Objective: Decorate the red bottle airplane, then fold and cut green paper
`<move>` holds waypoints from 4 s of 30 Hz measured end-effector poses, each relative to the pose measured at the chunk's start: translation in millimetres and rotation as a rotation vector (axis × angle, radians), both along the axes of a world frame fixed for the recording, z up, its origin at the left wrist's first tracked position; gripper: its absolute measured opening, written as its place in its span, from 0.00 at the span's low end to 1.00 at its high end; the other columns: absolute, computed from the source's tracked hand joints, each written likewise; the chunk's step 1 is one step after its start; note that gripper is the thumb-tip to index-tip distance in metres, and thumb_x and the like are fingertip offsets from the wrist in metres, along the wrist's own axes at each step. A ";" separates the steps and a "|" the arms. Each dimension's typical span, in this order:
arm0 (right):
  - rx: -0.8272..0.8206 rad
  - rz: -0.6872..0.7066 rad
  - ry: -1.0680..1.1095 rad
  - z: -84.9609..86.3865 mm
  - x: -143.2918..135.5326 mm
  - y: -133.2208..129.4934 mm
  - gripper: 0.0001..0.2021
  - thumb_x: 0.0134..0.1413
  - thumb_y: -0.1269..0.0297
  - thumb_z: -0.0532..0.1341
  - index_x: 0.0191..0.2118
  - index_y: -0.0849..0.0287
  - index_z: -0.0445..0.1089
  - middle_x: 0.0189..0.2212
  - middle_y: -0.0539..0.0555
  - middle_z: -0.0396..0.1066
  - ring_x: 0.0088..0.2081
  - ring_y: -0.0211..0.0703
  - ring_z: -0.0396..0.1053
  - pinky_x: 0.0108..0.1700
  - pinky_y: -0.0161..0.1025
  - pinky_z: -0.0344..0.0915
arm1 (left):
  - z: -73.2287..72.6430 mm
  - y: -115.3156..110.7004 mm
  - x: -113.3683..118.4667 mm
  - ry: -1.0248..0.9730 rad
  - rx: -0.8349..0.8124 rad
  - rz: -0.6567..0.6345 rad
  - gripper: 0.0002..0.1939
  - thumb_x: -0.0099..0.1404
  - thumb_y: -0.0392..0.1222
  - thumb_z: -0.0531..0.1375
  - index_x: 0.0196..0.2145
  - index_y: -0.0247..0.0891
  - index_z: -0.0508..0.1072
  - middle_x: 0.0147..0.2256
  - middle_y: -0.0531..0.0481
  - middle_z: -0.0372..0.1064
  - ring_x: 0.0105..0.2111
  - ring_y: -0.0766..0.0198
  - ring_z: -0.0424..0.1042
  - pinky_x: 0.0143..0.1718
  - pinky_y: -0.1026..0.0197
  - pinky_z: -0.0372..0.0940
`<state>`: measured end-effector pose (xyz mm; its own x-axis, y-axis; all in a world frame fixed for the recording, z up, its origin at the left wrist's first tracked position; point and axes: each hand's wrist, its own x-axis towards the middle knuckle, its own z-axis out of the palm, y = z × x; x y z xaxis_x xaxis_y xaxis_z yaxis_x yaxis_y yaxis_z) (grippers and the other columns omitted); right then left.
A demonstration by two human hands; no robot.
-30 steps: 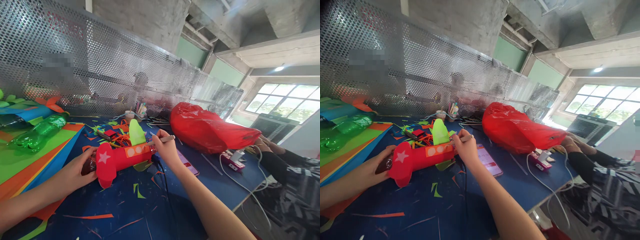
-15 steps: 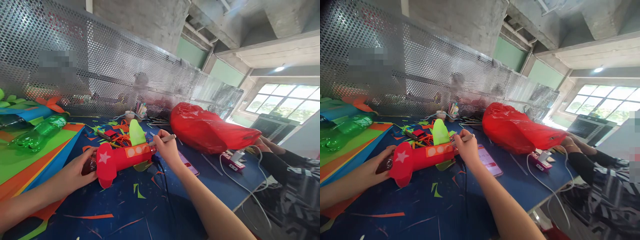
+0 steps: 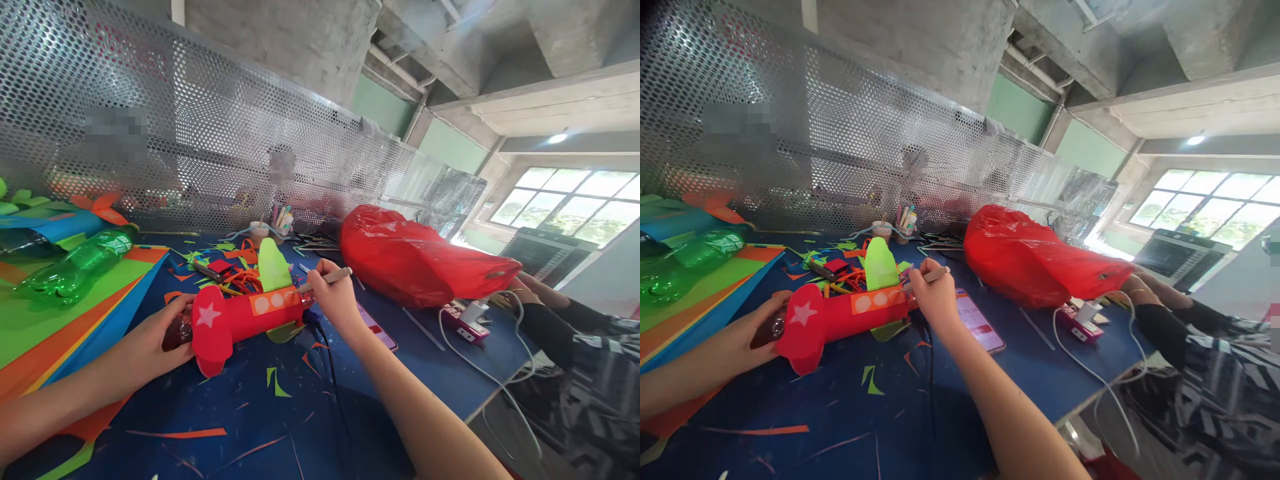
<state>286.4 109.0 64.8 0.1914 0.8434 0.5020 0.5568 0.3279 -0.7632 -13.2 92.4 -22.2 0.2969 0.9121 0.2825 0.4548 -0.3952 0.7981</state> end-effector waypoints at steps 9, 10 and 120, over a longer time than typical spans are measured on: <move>-0.009 -0.010 -0.018 0.3 0.2 0.3 0.11 0.44 0.58 0.55 0.19 0.52 0.53 0.14 0.45 0.57 0.21 0.40 0.59 0.24 0.35 0.50 | -4.8 2.3 -2.6 0.007 -0.020 0.006 0.33 0.60 0.56 0.59 0.60 0.42 0.62 0.56 0.40 0.73 0.52 0.47 0.75 0.51 0.49 0.69; -0.011 -0.006 -0.017 0.3 0.2 0.2 0.11 0.44 0.58 0.55 0.19 0.52 0.53 0.14 0.45 0.56 0.22 0.40 0.59 0.24 0.35 0.50 | -4.7 1.8 -2.2 0.002 -0.026 0.006 0.33 0.60 0.56 0.59 0.60 0.42 0.61 0.56 0.40 0.72 0.52 0.47 0.74 0.52 0.49 0.69; -0.038 0.150 0.076 -3.2 -5.4 -2.8 0.11 0.46 0.59 0.57 0.21 0.53 0.54 0.14 0.43 0.56 0.19 0.37 0.59 0.23 0.34 0.52 | 6.7 -7.9 7.8 -0.004 -0.004 0.075 0.31 0.59 0.55 0.58 0.57 0.38 0.64 0.56 0.38 0.72 0.51 0.49 0.75 0.53 0.53 0.67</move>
<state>280.9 106.2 61.6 0.0984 0.8835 0.4580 0.4437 0.3730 -0.8149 -5.4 84.5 -15.5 0.2266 0.9330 0.2797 0.4797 -0.3568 0.8016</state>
